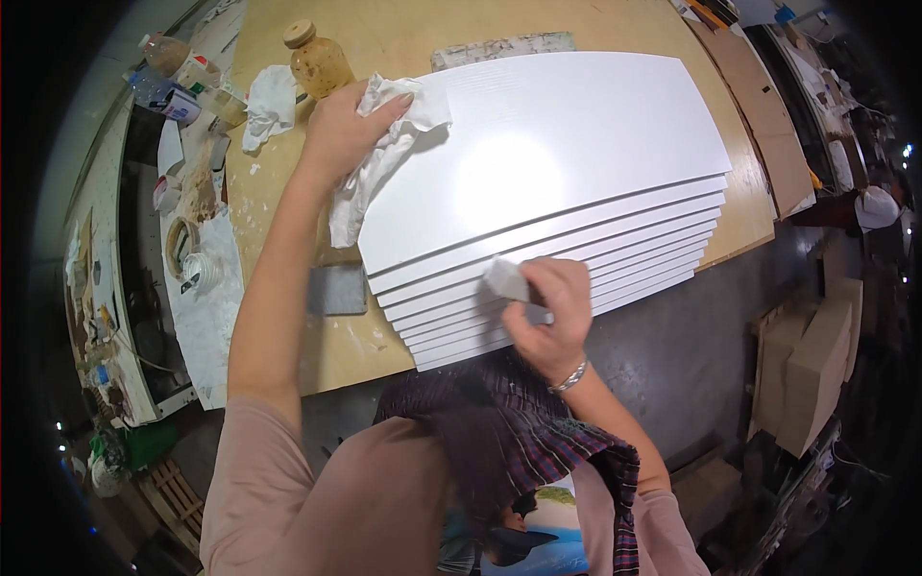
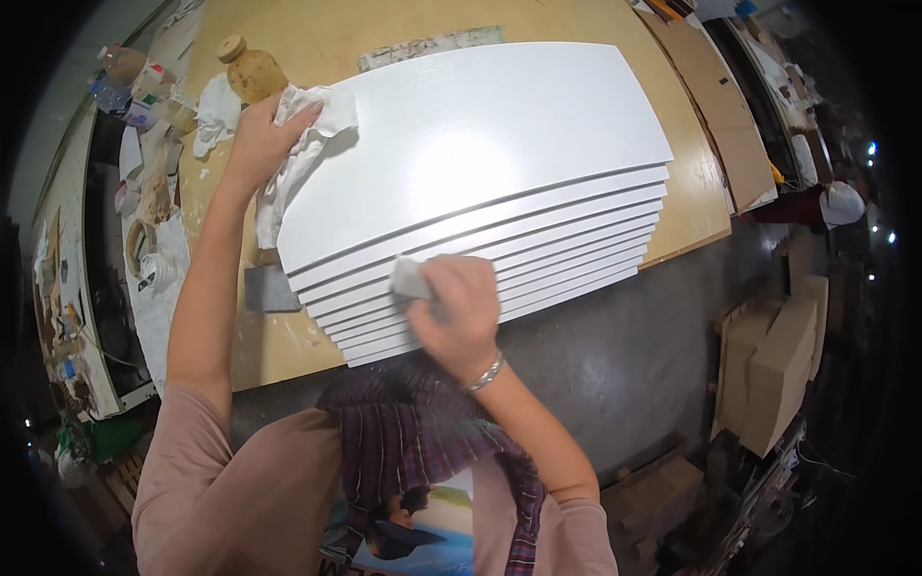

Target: The person sands the internal grooves and external edges of a white furniture panel using a sanding block and wipes the surface with a cloth.

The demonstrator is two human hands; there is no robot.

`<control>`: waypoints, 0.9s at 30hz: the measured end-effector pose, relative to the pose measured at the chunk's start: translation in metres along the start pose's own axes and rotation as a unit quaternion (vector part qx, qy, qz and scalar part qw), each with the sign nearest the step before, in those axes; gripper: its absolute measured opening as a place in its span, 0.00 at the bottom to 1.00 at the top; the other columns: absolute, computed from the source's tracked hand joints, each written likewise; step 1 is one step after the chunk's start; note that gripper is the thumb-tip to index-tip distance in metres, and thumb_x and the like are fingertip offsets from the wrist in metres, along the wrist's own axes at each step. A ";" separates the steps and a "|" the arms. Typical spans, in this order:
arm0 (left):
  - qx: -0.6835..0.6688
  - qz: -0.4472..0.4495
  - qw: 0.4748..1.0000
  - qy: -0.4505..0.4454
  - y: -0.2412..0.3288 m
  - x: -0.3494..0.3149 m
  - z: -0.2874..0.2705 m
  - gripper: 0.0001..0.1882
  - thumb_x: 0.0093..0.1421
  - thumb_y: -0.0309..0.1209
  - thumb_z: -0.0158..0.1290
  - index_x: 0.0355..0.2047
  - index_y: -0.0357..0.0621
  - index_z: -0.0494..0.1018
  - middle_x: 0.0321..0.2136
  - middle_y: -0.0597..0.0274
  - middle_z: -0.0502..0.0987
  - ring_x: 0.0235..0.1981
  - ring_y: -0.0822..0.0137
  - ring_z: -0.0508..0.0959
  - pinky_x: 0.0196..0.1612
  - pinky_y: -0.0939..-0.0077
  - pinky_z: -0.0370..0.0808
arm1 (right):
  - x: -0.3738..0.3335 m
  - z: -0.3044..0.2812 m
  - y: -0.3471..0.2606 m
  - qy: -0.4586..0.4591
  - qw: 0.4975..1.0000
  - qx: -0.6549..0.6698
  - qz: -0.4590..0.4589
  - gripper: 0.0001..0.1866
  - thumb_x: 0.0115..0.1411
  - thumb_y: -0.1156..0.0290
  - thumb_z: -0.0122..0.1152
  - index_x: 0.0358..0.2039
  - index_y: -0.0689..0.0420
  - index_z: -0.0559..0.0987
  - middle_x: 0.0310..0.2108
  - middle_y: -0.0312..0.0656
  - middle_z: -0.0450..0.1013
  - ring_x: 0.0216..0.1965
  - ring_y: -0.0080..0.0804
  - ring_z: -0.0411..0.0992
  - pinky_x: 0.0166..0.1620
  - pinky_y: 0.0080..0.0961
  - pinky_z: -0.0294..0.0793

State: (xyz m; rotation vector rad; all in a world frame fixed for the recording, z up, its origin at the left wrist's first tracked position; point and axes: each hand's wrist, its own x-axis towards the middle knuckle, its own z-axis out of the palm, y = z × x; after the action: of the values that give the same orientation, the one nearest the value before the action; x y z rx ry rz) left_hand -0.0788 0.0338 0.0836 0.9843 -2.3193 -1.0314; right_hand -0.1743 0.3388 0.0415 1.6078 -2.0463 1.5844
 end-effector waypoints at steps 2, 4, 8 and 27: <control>-0.004 0.023 0.999 0.032 -0.005 0.000 0.004 0.24 0.58 0.48 0.61 0.35 0.35 0.79 0.28 0.55 0.82 0.29 0.64 0.80 0.36 0.70 0.75 | 0.006 0.014 -0.011 -0.024 0.999 0.011 -0.038 0.24 0.42 0.81 0.65 0.44 0.60 0.78 0.39 0.47 0.75 0.37 0.45 0.73 0.41 0.38 0.73; -0.031 0.011 0.998 0.050 -0.011 -0.002 0.006 0.24 0.56 0.49 0.62 0.33 0.35 0.80 0.27 0.52 0.81 0.29 0.62 0.80 0.36 0.68 0.75 | 0.010 0.020 -0.013 -0.048 0.998 0.005 -0.042 0.23 0.42 0.82 0.64 0.43 0.61 0.78 0.40 0.47 0.75 0.37 0.44 0.73 0.41 0.39 0.73; -0.009 0.012 0.997 0.069 -0.016 -0.002 0.010 0.25 0.55 0.49 0.63 0.32 0.35 0.79 0.26 0.51 0.80 0.27 0.60 0.79 0.34 0.67 0.74 | 0.005 -0.011 0.019 0.046 0.992 -0.066 0.094 0.22 0.42 0.83 0.64 0.42 0.61 0.78 0.41 0.48 0.75 0.36 0.45 0.72 0.41 0.37 0.73; 0.060 0.344 0.934 0.081 0.102 -0.067 0.001 0.34 0.43 0.53 0.69 0.46 0.46 0.78 0.45 0.57 0.78 0.50 0.54 0.76 0.55 0.52 0.64 | 0.058 -0.038 -0.023 0.110 0.773 0.509 0.363 0.23 0.59 0.81 0.60 0.56 0.65 0.70 0.47 0.41 0.73 0.49 0.28 0.71 0.54 0.26 0.71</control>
State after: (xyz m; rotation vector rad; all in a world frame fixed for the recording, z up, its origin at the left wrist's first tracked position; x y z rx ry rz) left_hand -0.0795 0.1323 0.1555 0.2219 -2.3235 -0.5031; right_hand -0.2007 0.3310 0.1087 0.5362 -1.8059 3.3559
